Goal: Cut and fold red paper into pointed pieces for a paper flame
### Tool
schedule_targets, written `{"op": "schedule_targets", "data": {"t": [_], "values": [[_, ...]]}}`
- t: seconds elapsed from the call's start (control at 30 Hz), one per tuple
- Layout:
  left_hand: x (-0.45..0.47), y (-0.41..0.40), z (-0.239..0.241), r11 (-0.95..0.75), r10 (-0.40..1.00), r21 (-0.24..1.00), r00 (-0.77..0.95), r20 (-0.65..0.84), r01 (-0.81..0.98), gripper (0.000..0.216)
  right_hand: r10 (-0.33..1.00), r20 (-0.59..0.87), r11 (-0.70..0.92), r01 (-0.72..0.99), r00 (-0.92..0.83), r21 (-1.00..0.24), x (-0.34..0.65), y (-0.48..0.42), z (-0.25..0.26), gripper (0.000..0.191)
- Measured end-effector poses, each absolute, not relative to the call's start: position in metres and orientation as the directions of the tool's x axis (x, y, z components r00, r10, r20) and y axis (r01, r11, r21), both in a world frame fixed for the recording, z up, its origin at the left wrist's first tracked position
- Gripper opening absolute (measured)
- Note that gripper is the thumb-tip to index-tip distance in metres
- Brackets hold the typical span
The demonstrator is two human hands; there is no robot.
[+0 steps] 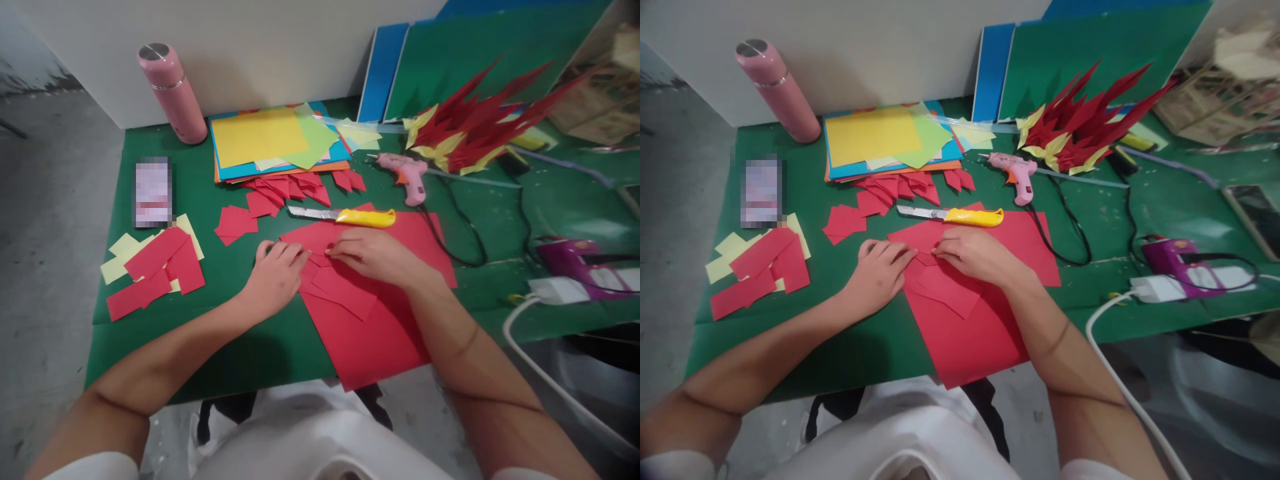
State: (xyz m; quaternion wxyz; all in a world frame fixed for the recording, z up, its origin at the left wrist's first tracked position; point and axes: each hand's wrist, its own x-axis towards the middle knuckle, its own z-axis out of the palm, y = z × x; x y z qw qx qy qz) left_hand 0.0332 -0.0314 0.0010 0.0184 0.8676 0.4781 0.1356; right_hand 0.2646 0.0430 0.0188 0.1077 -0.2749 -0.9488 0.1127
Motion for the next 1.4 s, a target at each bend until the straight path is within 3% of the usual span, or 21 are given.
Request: {"op": "schedule_targets", "data": {"t": [0.23, 0.37, 0.5, 0.67, 1.03, 1.4], "values": [[0.031, -0.030, -0.003, -0.584, 0.789, 0.109, 0.529, 0.313, 0.805, 0.026, 0.542, 0.301, 0.840, 0.490, -0.785, -0.234, 0.269, 0.049, 0.015, 0.032], [0.026, -0.026, -0.006, -0.614, 0.751, 0.059, 0.559, 0.351, 0.787, 0.024, 0.562, 0.355, 0.820, 0.443, -0.747, -0.363, 0.262, 0.045, 0.020, 0.024], [0.020, -0.018, -0.007, -0.652, 0.737, 0.148, 0.577, 0.352, 0.743, 0.026, 0.505, 0.229, 0.799, 0.351, -0.832, -0.488, 0.250, 0.040, 0.016, 0.021], [0.019, -0.011, -0.005, -0.609, 0.792, 0.318, 0.532, 0.301, 0.727, 0.022, 0.577, 0.180, 0.731, 0.406, -0.797, -0.549, 0.243, 0.041, 0.007, 0.014], [0.018, -0.010, -0.005, -0.548, 0.836, 0.339, 0.493, 0.240, 0.765, 0.026, 0.471, 0.365, 0.858, 0.322, -0.803, -0.401, 0.239, 0.044, 0.002, 0.024], [0.023, -0.008, 0.001, -0.378, 0.921, 0.534, 0.368, 0.132, 0.756, 0.016, 0.667, 0.210, 0.655, 0.429, -0.715, -0.621, 0.230, 0.043, 0.005, 0.013]]}}
